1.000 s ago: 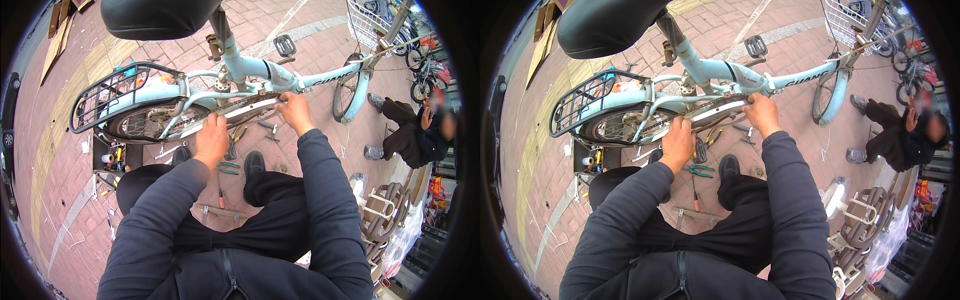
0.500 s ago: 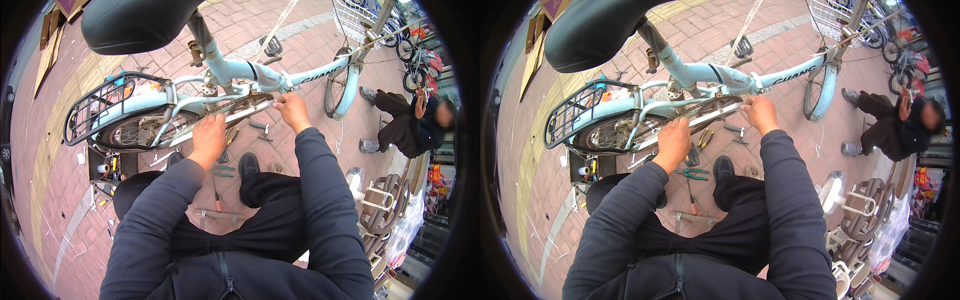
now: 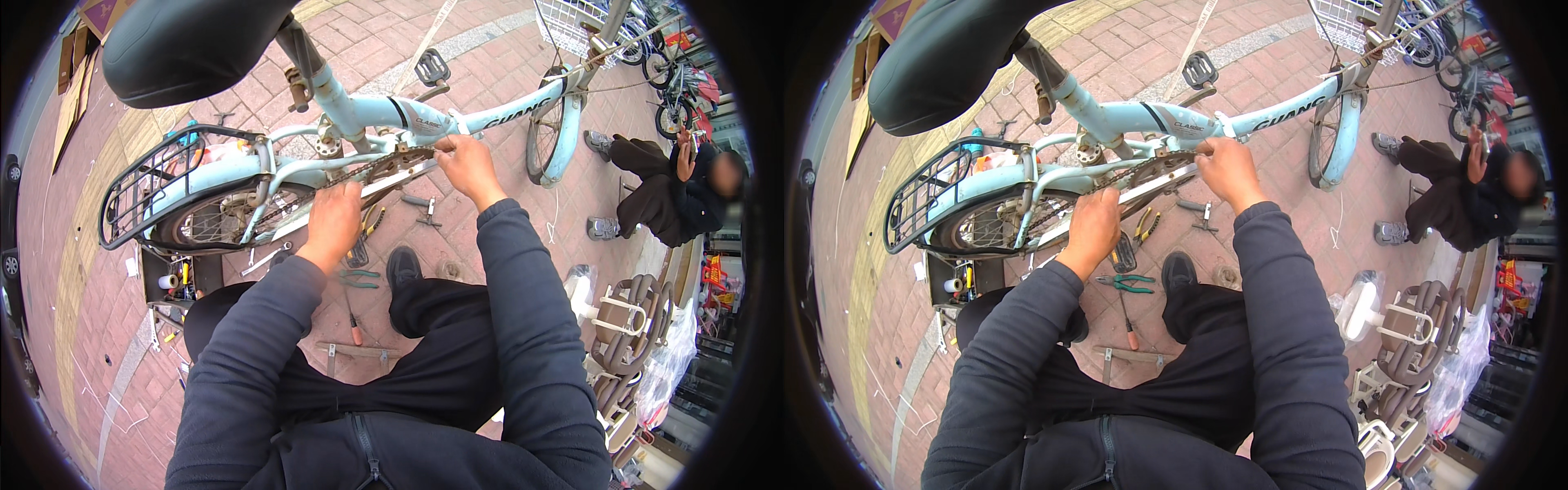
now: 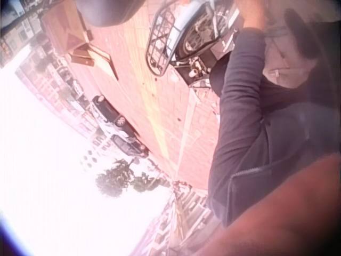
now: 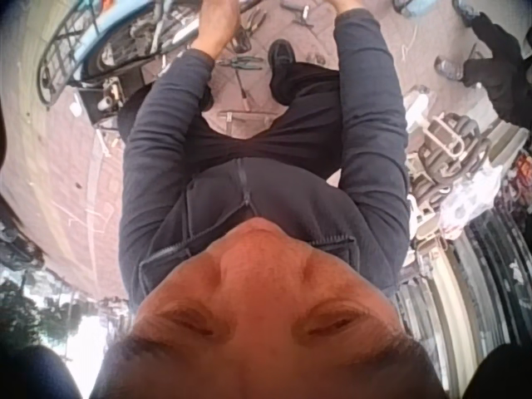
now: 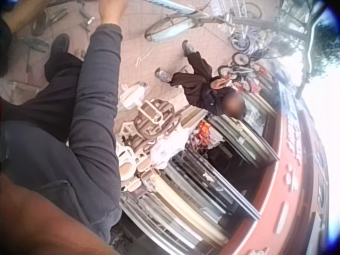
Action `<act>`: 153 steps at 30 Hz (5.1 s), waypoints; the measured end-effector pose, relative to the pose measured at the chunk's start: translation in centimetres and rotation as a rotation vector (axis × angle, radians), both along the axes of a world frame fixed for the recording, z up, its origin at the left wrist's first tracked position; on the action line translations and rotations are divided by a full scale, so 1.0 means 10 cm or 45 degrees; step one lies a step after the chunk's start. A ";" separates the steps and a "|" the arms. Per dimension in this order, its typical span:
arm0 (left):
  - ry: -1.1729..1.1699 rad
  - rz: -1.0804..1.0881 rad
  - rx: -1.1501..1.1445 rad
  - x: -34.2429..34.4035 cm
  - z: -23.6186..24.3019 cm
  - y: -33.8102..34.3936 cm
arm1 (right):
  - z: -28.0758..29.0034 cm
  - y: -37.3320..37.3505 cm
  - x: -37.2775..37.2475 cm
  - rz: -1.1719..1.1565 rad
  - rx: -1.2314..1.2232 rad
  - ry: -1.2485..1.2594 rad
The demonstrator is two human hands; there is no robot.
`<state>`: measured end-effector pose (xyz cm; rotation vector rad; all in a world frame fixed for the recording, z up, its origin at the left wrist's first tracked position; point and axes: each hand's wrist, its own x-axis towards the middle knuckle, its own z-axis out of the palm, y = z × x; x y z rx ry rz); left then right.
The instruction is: The person retrieves a chain from a basket and installs it on a light blue bicycle. They use pliers and a screwdriver to attach the chain to the chain guard and adjust the chain tension. The person then flips the bicycle upright to inspect the chain alignment.
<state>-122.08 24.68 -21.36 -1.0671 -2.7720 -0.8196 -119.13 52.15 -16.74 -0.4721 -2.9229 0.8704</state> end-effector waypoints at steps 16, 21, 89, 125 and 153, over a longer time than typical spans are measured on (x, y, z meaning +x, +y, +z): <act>-0.087 0.050 -0.017 -0.01 0.12 0.00 | -0.07 -0.40 -0.17 0.175 -0.065 0.195; 0.038 0.101 0.119 -0.07 0.30 0.16 | -0.06 -0.42 -0.17 0.173 -0.106 0.249; -1.687 0.466 0.825 -0.49 0.47 0.69 | 0.04 -0.31 -0.27 0.321 0.267 -0.372; -0.201 0.106 -0.116 -0.04 -0.51 0.09 | -0.18 -0.12 0.03 0.094 0.215 0.066; -0.219 -0.144 -0.101 -0.24 -0.03 0.45 | -0.50 0.11 0.13 -0.158 -0.090 -0.220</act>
